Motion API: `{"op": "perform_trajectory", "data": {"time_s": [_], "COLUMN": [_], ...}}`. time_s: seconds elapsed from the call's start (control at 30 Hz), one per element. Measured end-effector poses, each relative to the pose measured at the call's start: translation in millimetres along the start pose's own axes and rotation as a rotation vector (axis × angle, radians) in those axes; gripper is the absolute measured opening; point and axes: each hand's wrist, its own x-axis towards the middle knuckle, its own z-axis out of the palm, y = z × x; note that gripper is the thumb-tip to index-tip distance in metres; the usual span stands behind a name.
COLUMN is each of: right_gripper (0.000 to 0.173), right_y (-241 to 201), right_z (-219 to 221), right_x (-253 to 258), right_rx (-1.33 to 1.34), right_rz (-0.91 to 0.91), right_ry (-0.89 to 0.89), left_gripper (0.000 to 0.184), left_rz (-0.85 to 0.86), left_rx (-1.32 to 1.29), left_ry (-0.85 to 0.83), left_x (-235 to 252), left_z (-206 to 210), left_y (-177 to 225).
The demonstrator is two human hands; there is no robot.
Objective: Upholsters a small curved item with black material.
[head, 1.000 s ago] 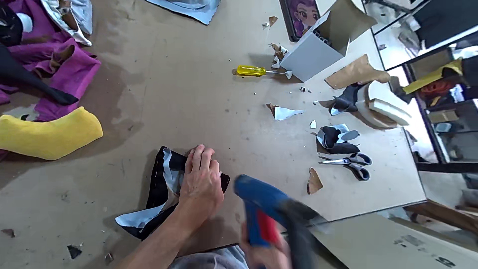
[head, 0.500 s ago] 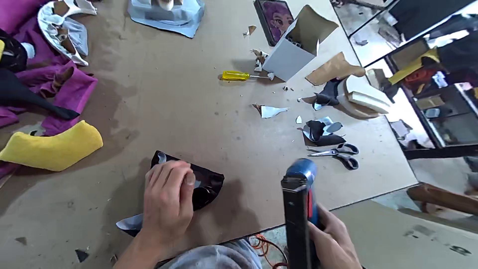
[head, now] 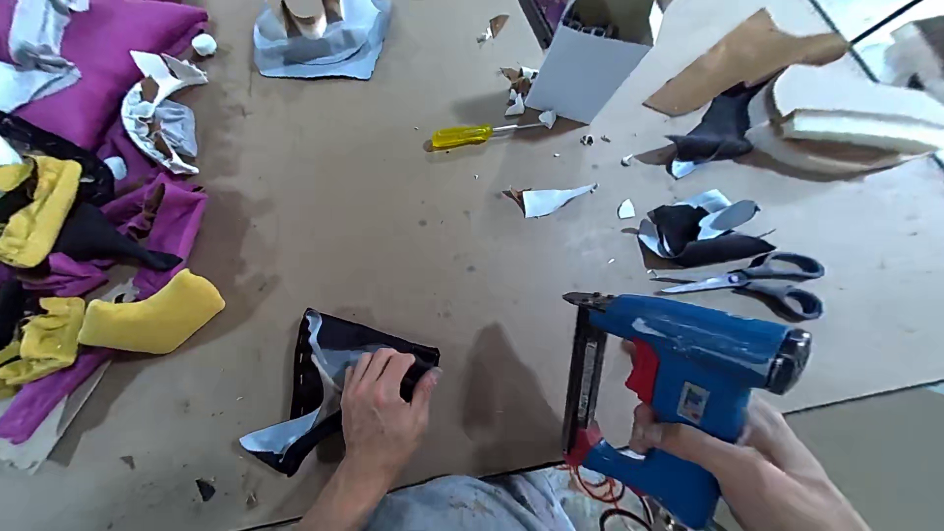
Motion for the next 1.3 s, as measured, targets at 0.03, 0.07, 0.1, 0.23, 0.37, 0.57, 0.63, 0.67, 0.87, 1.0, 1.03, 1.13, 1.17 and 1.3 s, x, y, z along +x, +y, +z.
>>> {"op": "perform_trajectory", "data": {"time_s": [0.03, 0.07, 0.1, 0.23, 0.37, 0.57, 0.63, 0.67, 0.87, 1.0, 1.03, 1.13, 1.17, 1.3], "right_gripper": [0.043, 0.043, 0.041, 0.026, 0.039, 0.041, 0.043, 0.043, 0.043, 0.037, 0.035, 0.033, 0.033, 0.032], "right_y": [-1, -2, -4, -22, -39, -45, -45, -46, -51, -54, -53, -49, -46, -43], "right_z": [2, 6, 11, 39, 73, 103, 108, 110, 114, 120, 118, 95, 84, 63], "right_x": [-1, -2, -5, -20, -20, -14, -10, -9, -2, 1, -2, -12, -16, -31], "right_rx": [0.012, 0.021, 0.01, -0.471, -0.837, -0.947, -0.969, -0.974, -0.988, -1.022, -1.021, -0.938, -0.908, -0.935], "right_rz": [-0.005, -0.011, -0.015, -0.066, -0.217, -0.232, -0.232, -0.229, -0.218, -0.134, -0.137, -0.167, -0.148, -0.098], "right_ry": [-0.042, -0.078, -0.104, -0.08, -0.133, -0.269, -0.287, -0.292, -0.334, -0.335, -0.32, -0.223, -0.186, -0.146], "left_gripper": [0.039, 0.034, 0.032, 0.029, 0.034, 0.03, 0.027, 0.026, 0.025, 0.025, 0.026, 0.033, 0.037, 0.055], "left_rz": [-0.007, -0.006, -0.002, -0.015, -0.068, -0.062, -0.055, -0.055, -0.052, -0.061, -0.075, -0.176, -0.213, -0.025], "left_rx": [-0.038, -0.081, -0.118, -0.159, -0.146, -0.124, -0.128, -0.137, -0.153, -0.156, -0.176, -0.378, -0.463, -0.283], "left_ry": [0.003, 0.011, 0.021, 0.034, -0.025, -0.08, -0.082, -0.08, -0.08, -0.075, -0.084, -0.198, -0.257, -0.237], "left_x": [1, 1, 0, -1, 3, 5, 6, 6, 6, 5, 4, 14, 17, 10], "left_z": [3, 5, 8, 12, 11, 11, 10, 10, 10, 12, 11, -3, -14, -43], "left_y": [2, 3, 4, 4, 3, 5, 5, 4, 4, 1, 2, -4, -10, -29]}}
